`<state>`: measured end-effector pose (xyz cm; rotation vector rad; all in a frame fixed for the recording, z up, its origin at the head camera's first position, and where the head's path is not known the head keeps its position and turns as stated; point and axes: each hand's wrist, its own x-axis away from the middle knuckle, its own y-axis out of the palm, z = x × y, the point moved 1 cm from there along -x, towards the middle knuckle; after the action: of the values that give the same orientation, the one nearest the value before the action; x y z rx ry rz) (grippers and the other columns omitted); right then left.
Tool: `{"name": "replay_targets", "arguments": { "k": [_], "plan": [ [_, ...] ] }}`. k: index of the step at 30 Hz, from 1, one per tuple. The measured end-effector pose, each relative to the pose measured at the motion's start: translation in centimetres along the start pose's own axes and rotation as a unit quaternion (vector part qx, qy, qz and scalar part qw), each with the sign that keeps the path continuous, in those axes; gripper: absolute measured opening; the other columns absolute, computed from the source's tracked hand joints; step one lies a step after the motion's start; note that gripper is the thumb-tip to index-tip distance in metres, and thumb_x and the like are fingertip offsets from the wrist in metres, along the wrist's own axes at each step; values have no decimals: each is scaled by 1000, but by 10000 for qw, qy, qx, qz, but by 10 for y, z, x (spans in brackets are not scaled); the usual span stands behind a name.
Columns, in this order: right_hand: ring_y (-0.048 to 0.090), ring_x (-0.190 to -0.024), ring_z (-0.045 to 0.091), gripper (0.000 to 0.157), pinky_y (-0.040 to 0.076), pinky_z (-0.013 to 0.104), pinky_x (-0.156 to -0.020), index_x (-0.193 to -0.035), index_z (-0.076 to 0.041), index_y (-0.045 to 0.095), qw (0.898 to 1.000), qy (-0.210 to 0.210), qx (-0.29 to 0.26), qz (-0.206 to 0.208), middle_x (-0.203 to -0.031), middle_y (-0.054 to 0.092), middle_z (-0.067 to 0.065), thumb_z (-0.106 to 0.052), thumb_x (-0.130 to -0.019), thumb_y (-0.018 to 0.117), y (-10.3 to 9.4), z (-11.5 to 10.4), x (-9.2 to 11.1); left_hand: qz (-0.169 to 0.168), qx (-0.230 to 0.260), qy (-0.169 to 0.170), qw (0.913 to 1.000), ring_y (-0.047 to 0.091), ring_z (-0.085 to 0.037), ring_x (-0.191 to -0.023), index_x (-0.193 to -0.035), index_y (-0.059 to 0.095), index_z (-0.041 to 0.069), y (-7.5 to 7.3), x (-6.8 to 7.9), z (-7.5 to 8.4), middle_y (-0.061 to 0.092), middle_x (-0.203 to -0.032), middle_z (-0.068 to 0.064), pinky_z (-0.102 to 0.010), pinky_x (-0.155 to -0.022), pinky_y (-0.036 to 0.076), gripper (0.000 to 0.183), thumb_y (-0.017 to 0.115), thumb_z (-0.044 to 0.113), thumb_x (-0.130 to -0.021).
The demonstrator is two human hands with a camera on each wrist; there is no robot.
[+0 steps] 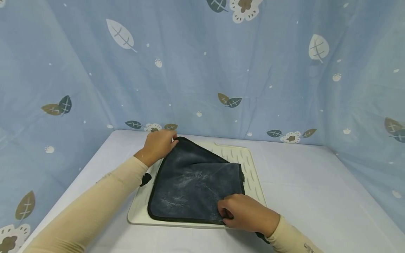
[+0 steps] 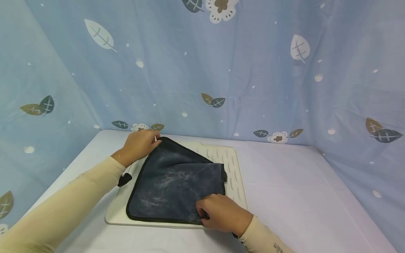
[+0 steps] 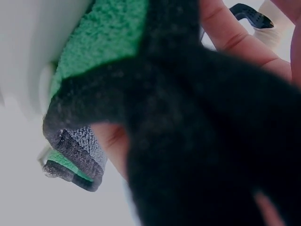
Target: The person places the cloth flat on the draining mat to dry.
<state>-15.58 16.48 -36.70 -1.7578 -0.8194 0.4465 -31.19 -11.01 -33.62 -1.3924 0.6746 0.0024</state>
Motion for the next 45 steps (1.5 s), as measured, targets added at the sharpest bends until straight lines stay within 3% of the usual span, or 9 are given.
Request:
{"name": "replay_targets", "arguments": {
  "k": [4, 13, 17, 22, 27, 35, 38, 45],
  "plan": [
    [36, -51, -4, 16, 34, 16, -48, -75, -24, 57, 10000, -21, -5, 7, -61, 46, -14, -13, -80, 67, -1, -1, 0, -194, 49, -170, 9997, 49, -12, -48, -89, 67, 16, 7, 2, -8, 65, -71, -1, -28, -39, 34, 14, 67, 29, -84],
    [37, -52, -3, 16, 34, 16, -48, -75, -24, 57, 10000, -17, 52, -23, -61, 45, -14, -13, -79, 67, 0, -3, -2, -881, 44, -333, 9955, 59, -17, -62, -91, 67, 14, 20, 10, -10, 67, -80, -3, -35, -47, 43, 14, 67, 26, -84],
    [37, -52, -3, 16, 35, 16, -48, -74, -24, 57, 10000, 2, 44, -20, -62, 47, -14, -13, -78, 68, 0, -3, -2, -912, -4, -365, 9952, 58, -16, -60, -100, 65, 13, 19, 13, -6, 66, -81, -4, -32, -46, 42, 21, 66, 27, -85],
    [38, -53, -3, 16, 35, 16, -49, -75, -24, 58, 10000, 23, 48, -18, -62, 46, -14, -12, -77, 69, 0, -2, -1, -608, -66, -202, 9979, 59, -18, -62, -114, 59, 11, 13, 18, 2, 67, -88, -7, -36, -50, 43, 36, 67, 29, -84],
    [38, -53, -3, 16, 35, 16, -49, -76, -25, 58, 10000, 16, 18, -37, -63, 47, -14, -13, -78, 69, 1, -2, -1, -335, -112, 179, 9992, 63, -20, -71, -113, 61, 16, 1, 31, 21, 66, -93, -4, -46, -67, 45, 35, 67, 32, -83],
    [38, -53, -2, 16, 35, 17, -49, -76, -25, 58, 10000, 40, 9, -65, -63, 47, -14, -14, -78, 69, 0, -1, 0, -268, -40, 960, 9950, 60, -15, -73, -107, 64, 20, -20, 61, 62, 62, -91, 1, -42, -66, 44, 32, 69, 38, -81],
    [39, -53, -3, 16, 35, 17, -49, -76, -25, 58, 10000, 59, 12, -76, -63, 47, -14, -14, -78, 69, 0, -1, 0, -450, 80, 1130, 9925, 61, -14, -76, -109, 63, 22, -22, 72, 74, 61, -94, 2, -39, -66, 43, 34, 68, 40, -81],
    [39, -52, -3, 16, 35, 17, -48, -76, -25, 58, 9999, 72, -31, -103, -63, 47, -15, -14, -78, 70, 1, 0, 0, -1356, 454, 1282, 9814, 61, -14, -92, -118, 59, 24, -24, 93, 95, 60, -108, 3, -38, -72, 47, 44, 63, 48, -82]
  ]
}}
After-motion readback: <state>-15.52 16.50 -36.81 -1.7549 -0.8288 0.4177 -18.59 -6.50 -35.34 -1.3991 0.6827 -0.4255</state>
